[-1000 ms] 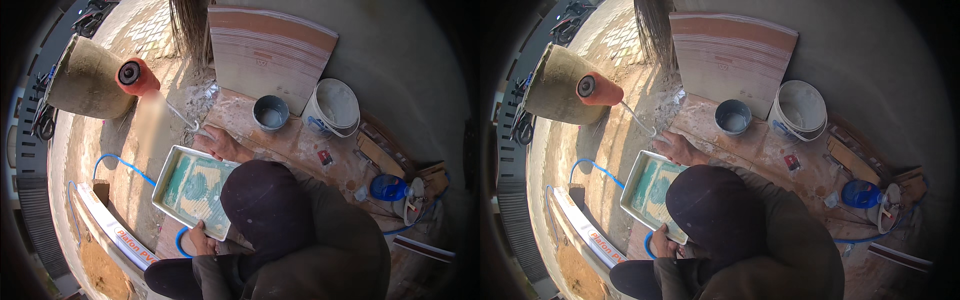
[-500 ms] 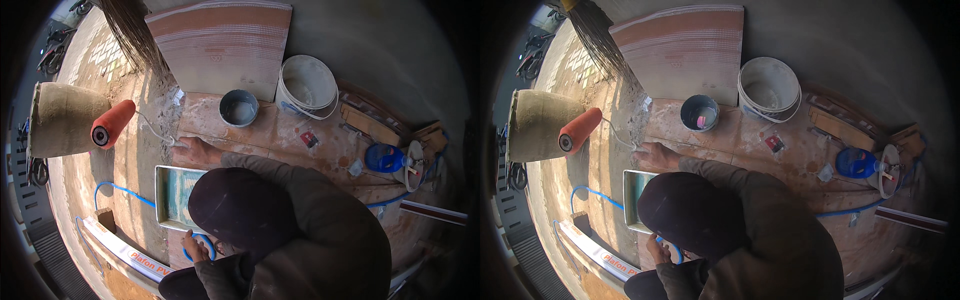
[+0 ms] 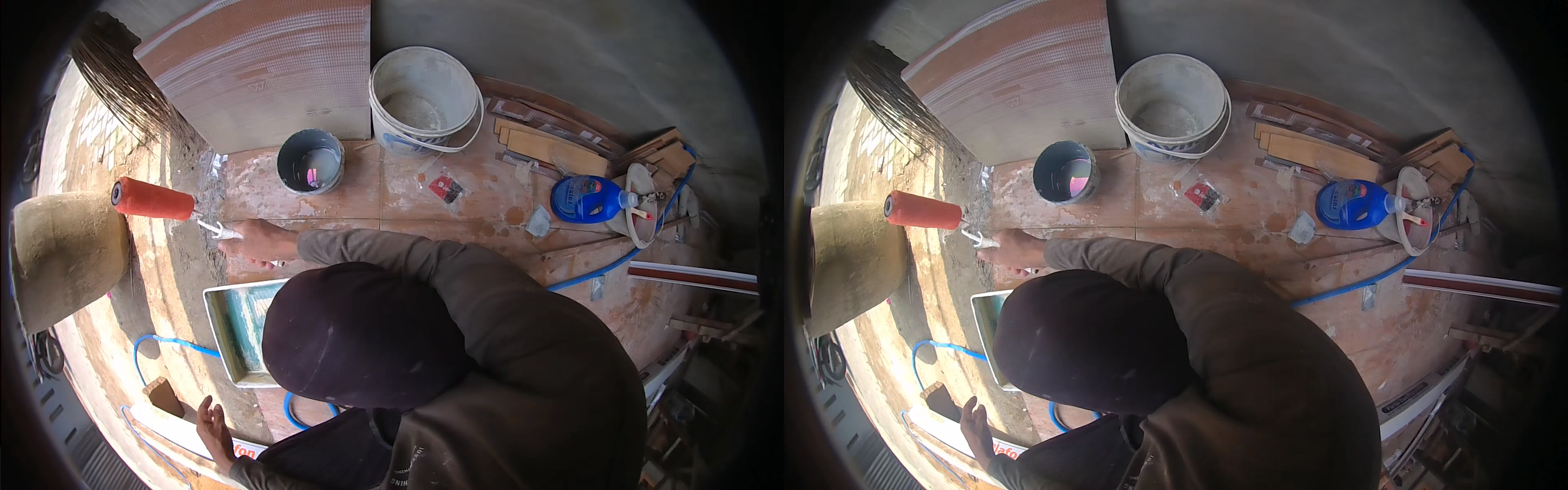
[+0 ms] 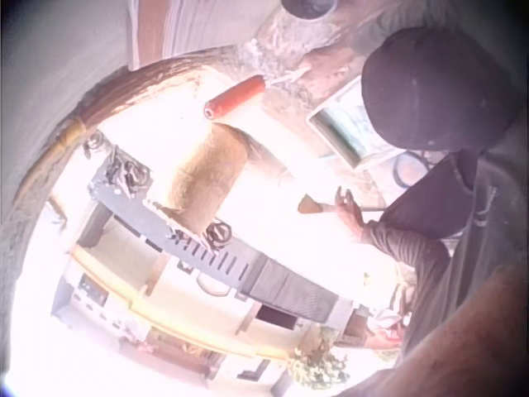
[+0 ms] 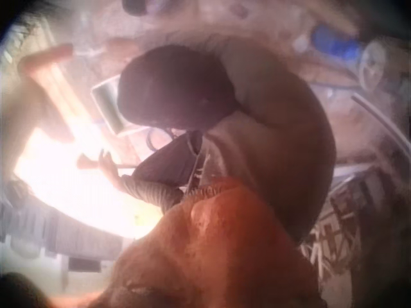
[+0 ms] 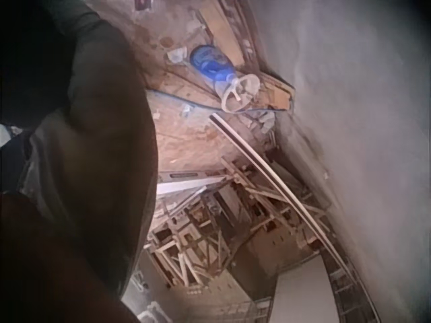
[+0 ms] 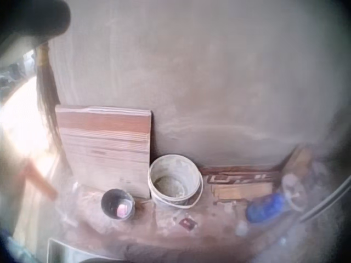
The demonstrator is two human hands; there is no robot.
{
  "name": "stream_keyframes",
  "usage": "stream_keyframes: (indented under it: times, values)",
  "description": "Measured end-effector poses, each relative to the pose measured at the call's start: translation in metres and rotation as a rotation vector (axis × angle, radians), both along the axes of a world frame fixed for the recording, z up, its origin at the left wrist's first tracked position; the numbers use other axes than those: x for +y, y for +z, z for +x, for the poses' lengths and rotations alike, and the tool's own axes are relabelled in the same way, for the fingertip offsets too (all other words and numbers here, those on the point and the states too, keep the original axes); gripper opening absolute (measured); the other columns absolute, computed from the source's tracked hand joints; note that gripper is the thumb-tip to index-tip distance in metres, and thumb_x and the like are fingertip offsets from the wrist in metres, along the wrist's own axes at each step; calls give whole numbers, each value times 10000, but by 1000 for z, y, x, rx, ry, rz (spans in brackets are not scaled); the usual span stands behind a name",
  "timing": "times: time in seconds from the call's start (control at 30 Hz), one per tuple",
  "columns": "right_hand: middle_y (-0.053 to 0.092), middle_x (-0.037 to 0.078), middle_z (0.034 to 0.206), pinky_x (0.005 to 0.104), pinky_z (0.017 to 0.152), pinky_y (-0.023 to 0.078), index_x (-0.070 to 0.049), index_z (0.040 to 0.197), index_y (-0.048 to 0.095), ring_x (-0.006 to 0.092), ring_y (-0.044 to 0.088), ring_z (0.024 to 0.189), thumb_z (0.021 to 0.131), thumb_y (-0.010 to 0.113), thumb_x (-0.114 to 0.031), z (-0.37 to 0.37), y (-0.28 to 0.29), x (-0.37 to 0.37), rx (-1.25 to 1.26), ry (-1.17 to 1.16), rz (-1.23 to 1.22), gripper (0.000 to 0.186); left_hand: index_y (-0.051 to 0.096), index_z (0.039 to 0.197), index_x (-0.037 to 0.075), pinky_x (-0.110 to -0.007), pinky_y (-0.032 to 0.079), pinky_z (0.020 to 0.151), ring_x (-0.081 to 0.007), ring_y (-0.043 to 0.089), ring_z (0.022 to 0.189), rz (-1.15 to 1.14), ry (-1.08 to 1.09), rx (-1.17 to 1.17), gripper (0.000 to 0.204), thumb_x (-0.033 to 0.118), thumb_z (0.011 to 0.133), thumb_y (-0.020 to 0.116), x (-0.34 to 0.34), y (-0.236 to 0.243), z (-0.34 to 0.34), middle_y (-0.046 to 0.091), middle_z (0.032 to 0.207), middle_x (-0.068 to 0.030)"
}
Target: The person sits on the floor and prepares paint for application. They handle a paint roller and tray, then open a small paint can and stir the contents with a brush and a scraper.
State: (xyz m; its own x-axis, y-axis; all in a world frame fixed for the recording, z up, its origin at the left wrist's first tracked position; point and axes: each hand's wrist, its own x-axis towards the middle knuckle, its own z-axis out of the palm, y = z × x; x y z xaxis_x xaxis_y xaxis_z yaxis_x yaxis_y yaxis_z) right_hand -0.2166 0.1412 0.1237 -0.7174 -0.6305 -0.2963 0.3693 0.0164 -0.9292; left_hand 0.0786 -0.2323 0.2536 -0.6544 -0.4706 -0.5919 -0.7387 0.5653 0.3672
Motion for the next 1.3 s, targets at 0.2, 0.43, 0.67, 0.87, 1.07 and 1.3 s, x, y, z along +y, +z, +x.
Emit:
stream_keyframes:
  times: [0.2,0.43,0.67,0.87,1.07,1.3]
  values:
    - [517,37,608,323,399,454,-8,1200,595,134,537,459,971,688,-417,0,-33,4,387,-106,-133,478,565,1447,96,-447,456,1029,-307,539,1299,-84,-37,271,550,461,1037,582,100,45,-41,561,1446,-170]
    - [518,36,608,293,371,397,17,1114,571,115,495,429,974,672,-332,13,-23,3,-157,-42,-26,390,603,1405,57,-355,487,809,-152,590,980,-111,-6,185,437,335,1070,563,87,39,-25,677,1296,-55]
    - [459,-46,606,233,400,374,-91,1097,596,49,441,452,999,655,-436,0,-3,9,-52,92,-20,364,668,1303,52,-283,506,717,-130,660,847,-367,8,353,293,180,1058,572,77,42,-42,756,994,-102]
    - [471,-29,619,248,391,382,-79,969,560,65,447,443,1000,655,-376,17,18,15,-313,35,66,313,672,1333,113,-321,508,874,-174,676,968,-240,58,440,315,139,1060,518,100,77,-48,757,974,-84]
    - [474,-30,609,245,386,375,-87,949,553,65,436,436,1005,660,-369,7,13,16,-74,112,99,306,635,1346,51,-385,511,962,-268,679,1110,41,-73,154,436,350,1029,613,89,46,-29,721,1178,-179]
    - [481,-33,617,228,383,371,-120,942,529,50,448,447,1003,660,-401,14,33,17,-80,112,-2,317,582,1406,62,-404,530,942,-332,675,1147,-40,-4,266,504,394,1028,615,101,72,-24,693,1233,-239]
